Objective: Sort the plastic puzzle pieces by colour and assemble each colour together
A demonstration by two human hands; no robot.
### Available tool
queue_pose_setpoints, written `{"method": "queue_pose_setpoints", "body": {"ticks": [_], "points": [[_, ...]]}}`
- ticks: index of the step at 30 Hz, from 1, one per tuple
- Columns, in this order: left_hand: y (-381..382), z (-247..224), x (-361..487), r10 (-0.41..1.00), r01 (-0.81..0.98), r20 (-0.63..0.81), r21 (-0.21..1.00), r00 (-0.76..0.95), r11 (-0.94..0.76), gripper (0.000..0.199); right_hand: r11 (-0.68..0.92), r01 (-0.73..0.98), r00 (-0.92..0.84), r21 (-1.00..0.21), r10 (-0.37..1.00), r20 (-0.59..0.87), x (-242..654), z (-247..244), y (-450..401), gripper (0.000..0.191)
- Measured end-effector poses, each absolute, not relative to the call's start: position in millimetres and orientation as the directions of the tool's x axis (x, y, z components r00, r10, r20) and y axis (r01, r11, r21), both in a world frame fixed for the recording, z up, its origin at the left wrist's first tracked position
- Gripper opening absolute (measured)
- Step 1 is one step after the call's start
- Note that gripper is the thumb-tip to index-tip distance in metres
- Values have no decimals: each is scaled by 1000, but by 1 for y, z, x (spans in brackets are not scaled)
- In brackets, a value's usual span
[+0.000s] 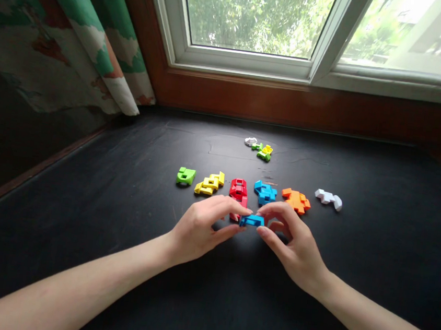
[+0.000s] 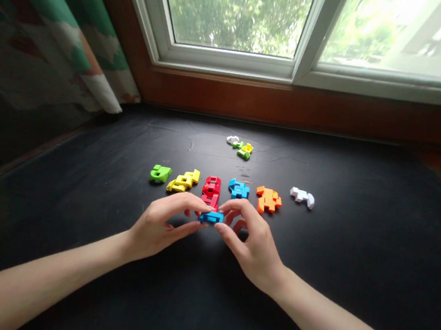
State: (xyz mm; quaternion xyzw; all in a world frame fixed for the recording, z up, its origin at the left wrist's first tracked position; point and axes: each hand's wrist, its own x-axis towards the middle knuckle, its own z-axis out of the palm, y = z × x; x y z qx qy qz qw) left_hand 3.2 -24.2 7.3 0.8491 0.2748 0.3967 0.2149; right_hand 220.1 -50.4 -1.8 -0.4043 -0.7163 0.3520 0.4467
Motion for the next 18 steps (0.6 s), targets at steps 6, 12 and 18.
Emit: {"method": "queue_pose_setpoints", "body": {"ticks": [6,12,18], "points": [[-24,8,3,621,304,561,558,548,-772,14,372,278,-319,-886,905,280,221,-1,-50,12],[-23,6,4,624,297,549,570,557,-766,17,382,280,-322,-880,902,289,222,-3,-51,9],[-24,5,4,654,324,488,599,578,-733,25,386,276,-306,-880,904,300,221,-1,-53,11]]}}
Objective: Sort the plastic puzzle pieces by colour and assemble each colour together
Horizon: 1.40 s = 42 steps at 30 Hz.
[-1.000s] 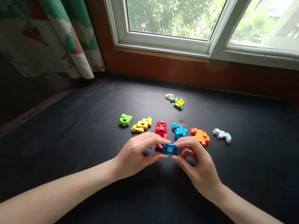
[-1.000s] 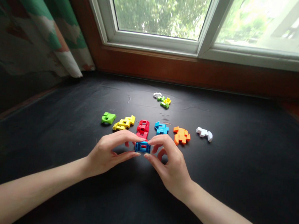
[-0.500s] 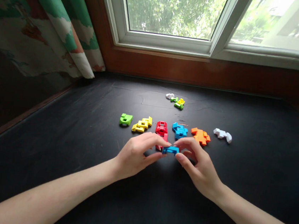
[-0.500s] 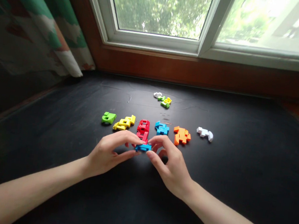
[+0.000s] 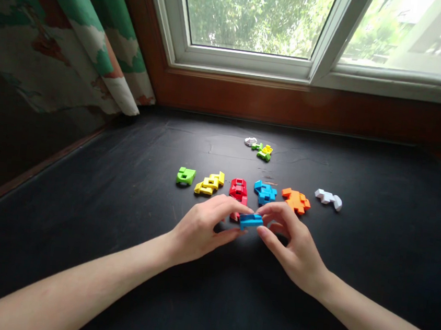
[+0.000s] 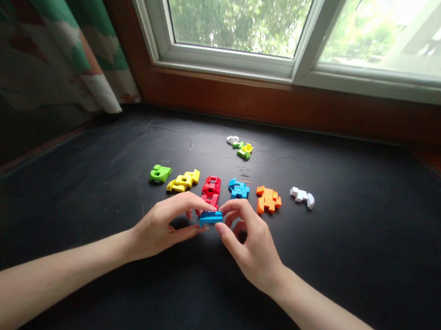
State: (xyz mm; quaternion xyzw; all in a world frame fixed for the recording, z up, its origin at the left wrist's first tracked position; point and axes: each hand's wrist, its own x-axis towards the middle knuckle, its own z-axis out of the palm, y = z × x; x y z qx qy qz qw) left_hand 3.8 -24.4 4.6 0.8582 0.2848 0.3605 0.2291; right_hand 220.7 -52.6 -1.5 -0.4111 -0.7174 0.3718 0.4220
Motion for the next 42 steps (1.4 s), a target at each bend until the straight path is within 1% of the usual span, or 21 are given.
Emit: {"method": "queue_pose_setpoints", "body": {"ticks": [7,13,23,31,37,42], "points": [[-24,5,3,661,334,477,601,579,-726,26,380,257,-301,-888,905,301,220,-1,-53,13],[-24,2,2,696,368,446,618,564,-694,24,381,242,-300,-892,904,305,219,-1,-53,17],[-23,5,2,674,336,509,604,536,-723,24,375,263,-296,-889,908,296,220,-2,-53,16],[-23,6,3,710,326,474,658,520,-679,28,368,291,-301,-883,912,281,221,-2,-51,15],[-24,8,3,686,302,512,641,517,-706,23,369,251,-257,-895,917,306,220,-4,-49,13],[-25,7,3,674,292,523,633,521,-717,16,356,271,-243,-894,924,294,220,-3,-47,10]]}}
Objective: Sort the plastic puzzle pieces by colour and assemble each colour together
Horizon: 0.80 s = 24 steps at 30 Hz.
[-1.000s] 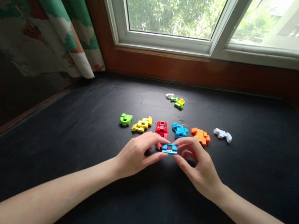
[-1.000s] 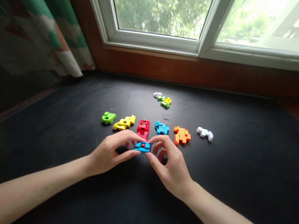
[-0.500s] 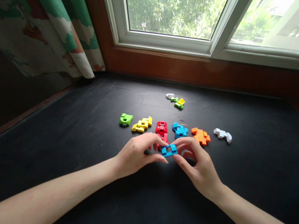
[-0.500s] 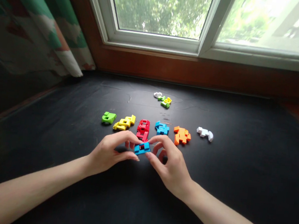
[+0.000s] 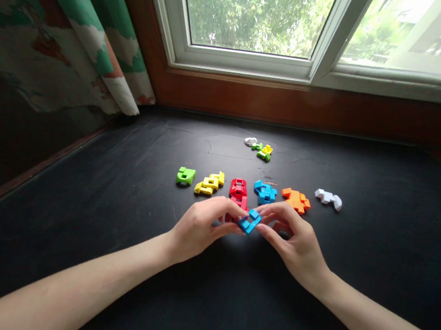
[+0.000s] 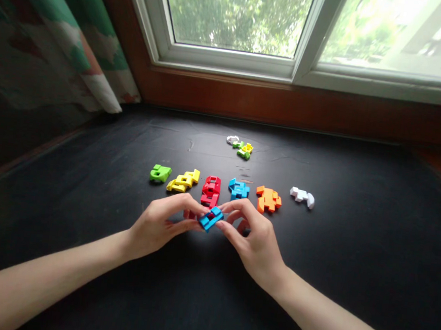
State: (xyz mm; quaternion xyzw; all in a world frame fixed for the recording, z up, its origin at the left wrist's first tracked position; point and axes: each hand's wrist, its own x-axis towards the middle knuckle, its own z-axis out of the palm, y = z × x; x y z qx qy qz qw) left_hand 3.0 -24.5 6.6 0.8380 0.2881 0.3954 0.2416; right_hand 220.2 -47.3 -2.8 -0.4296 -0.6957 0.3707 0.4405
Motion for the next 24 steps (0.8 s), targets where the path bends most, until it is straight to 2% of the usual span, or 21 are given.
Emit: {"method": "queue_pose_setpoints", "body": {"ticks": [5,10,16,24], "points": [[-25,5,3,684,285,501,655,530,-700,12,345,294,-233,-891,930,284,222,-3,-47,10],[-26,2,2,738,355,445,673,507,-649,28,353,312,-259,-882,925,279,222,-2,-48,12],[-24,1,2,730,413,447,617,517,-670,40,391,315,-284,-865,908,307,222,-1,-48,12],[-23,4,3,714,407,458,601,530,-688,32,380,305,-264,-873,915,305,222,-2,-50,11]]}}
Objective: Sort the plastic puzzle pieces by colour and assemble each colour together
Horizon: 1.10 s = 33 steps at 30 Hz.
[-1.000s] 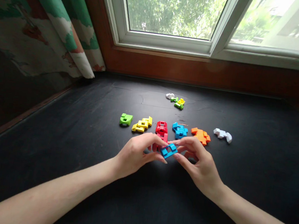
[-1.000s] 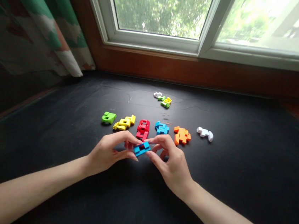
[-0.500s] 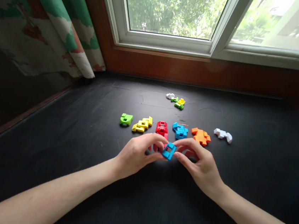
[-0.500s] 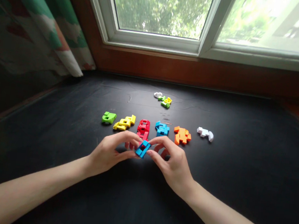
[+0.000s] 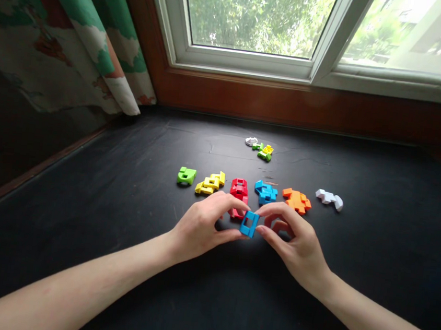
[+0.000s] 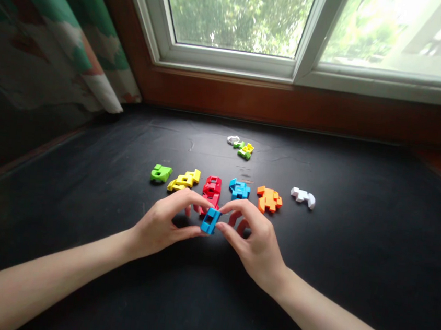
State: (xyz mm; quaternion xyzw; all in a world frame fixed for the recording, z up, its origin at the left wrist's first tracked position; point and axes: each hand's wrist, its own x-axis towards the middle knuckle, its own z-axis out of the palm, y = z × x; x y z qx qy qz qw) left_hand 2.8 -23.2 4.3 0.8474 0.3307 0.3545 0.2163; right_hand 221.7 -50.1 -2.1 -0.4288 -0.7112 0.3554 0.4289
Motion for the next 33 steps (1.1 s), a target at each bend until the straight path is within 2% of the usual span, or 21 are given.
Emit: {"method": "queue_pose_setpoints", "body": {"ticks": [10,18,25,28,33], "points": [[-24,3,2,748,421,442,631,494,-651,31,376,328,-332,-867,905,266,220,-1,-51,26],[-21,-1,1,744,423,453,623,490,-658,33,334,322,-357,-886,909,213,220,1,-52,26],[-19,3,1,679,415,493,545,544,-728,16,318,310,-323,-896,922,215,225,10,-49,18],[-20,3,2,634,400,511,499,581,-769,15,308,389,-307,-868,932,192,231,17,-41,16],[-21,2,2,607,387,496,480,620,-787,13,298,589,-342,-752,934,102,242,26,-30,17]]}}
